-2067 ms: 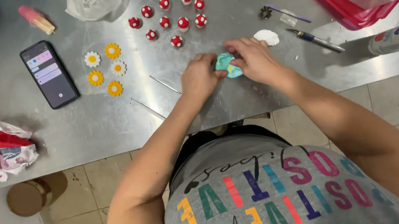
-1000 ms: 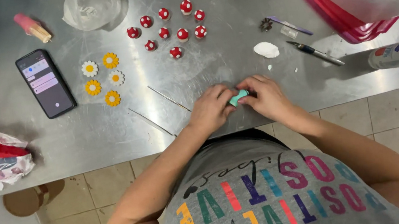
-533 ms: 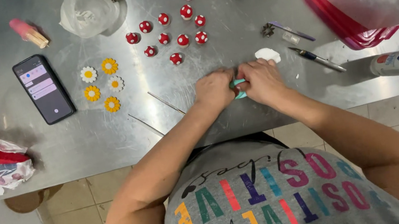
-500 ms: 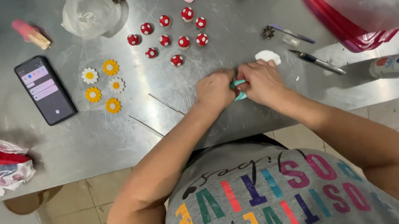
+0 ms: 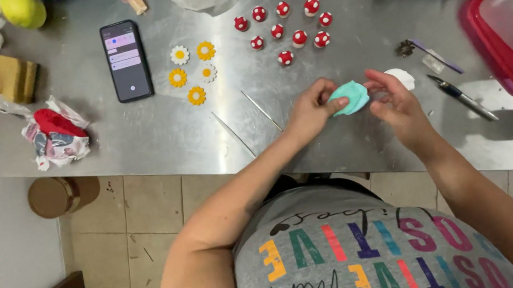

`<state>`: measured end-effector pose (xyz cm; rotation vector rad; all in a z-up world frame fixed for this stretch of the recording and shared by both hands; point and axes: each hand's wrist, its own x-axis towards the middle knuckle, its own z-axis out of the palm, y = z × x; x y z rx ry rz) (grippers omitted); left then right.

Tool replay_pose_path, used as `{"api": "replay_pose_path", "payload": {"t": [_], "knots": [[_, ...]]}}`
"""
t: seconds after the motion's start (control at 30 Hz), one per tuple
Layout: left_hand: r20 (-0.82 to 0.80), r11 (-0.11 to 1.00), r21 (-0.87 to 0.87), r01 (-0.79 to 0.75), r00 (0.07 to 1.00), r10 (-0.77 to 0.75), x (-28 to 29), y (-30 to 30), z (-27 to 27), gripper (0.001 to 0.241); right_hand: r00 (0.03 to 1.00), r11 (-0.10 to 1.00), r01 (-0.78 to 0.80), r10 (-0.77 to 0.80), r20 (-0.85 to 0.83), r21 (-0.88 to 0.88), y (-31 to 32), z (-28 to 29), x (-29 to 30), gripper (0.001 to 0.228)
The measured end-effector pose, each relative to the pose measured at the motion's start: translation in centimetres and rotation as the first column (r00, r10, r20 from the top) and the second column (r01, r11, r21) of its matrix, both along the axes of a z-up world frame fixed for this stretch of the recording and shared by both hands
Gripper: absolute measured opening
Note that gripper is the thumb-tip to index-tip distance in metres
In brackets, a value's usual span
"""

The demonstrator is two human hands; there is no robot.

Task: Molding and shaping fondant into decorative mushroom and flower shapes on a kitchen workbench.

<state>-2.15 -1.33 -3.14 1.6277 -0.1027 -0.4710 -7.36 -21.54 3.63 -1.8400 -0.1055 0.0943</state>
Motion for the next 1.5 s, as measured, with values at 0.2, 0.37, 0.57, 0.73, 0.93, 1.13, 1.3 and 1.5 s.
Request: {"api": "replay_pose_path", "payload": {"t": [0.2, 0.37, 0.57, 0.73, 0.93, 1.13, 1.3, 1.5], "knots": [[-0.215, 0.951, -0.264, -0.162, 0.971, 0.106, -3.6, -0.6, 2.3, 0.029, 0.994, 0.947, -0.049, 0.078, -0.080, 0.319, 4.1, 2.5, -0.6, 0.046], [-0.510, 0.865, -0.380, -0.328, 0.854, 0.100, -5.6, 0.1, 4.3, 0.054, 0.993, 0.936, -0.041, 0.077, -0.090, 0.349, 4.5, 2.1, -1.5, 0.035], [-0.389, 0.871, -0.480, -0.109, 0.916, -0.099, -7.0, 2.1, 6.7, 0.066, 0.985, 0.848, 0.173, -0.140, -0.103, 0.501, 4.7, -0.3, -1.5, 0.030], [-0.093, 0.903, -0.428, -0.048, 0.996, 0.009, -7.3, 0.4, 4.0, 0.057, 0.966, 0.686, 0.255, -0.147, -0.213, 0.682, 4.9, -0.4, -2.0, 0.039], [-0.105, 0.890, -0.437, -0.130, 0.990, 0.092, -7.2, -0.4, 5.9, 0.046, 0.945, 0.714, 0.328, -0.248, -0.214, 0.618, 7.3, 1.3, -2.0, 0.041], [-0.316, 0.781, -0.572, -0.251, 0.946, 0.072, -6.3, -0.5, 2.9, 0.022, 0.986, 0.991, 0.005, -0.027, 0.166, 0.134, 8.0, 4.1, -3.5, 0.079], [-0.374, 0.770, -0.561, -0.303, 0.923, 0.092, -5.7, -0.8, 4.2, 0.017, 0.920, 0.949, -0.004, 0.127, 0.370, -0.316, 7.4, 2.9, -3.2, 0.091], [-0.453, 0.725, -0.627, -0.283, 0.891, -0.044, -6.4, -0.2, 3.7, 0.028, 0.891, 0.990, -0.071, 0.120, 0.438, -0.126, 5.7, 0.7, -2.0, 0.064]]}}
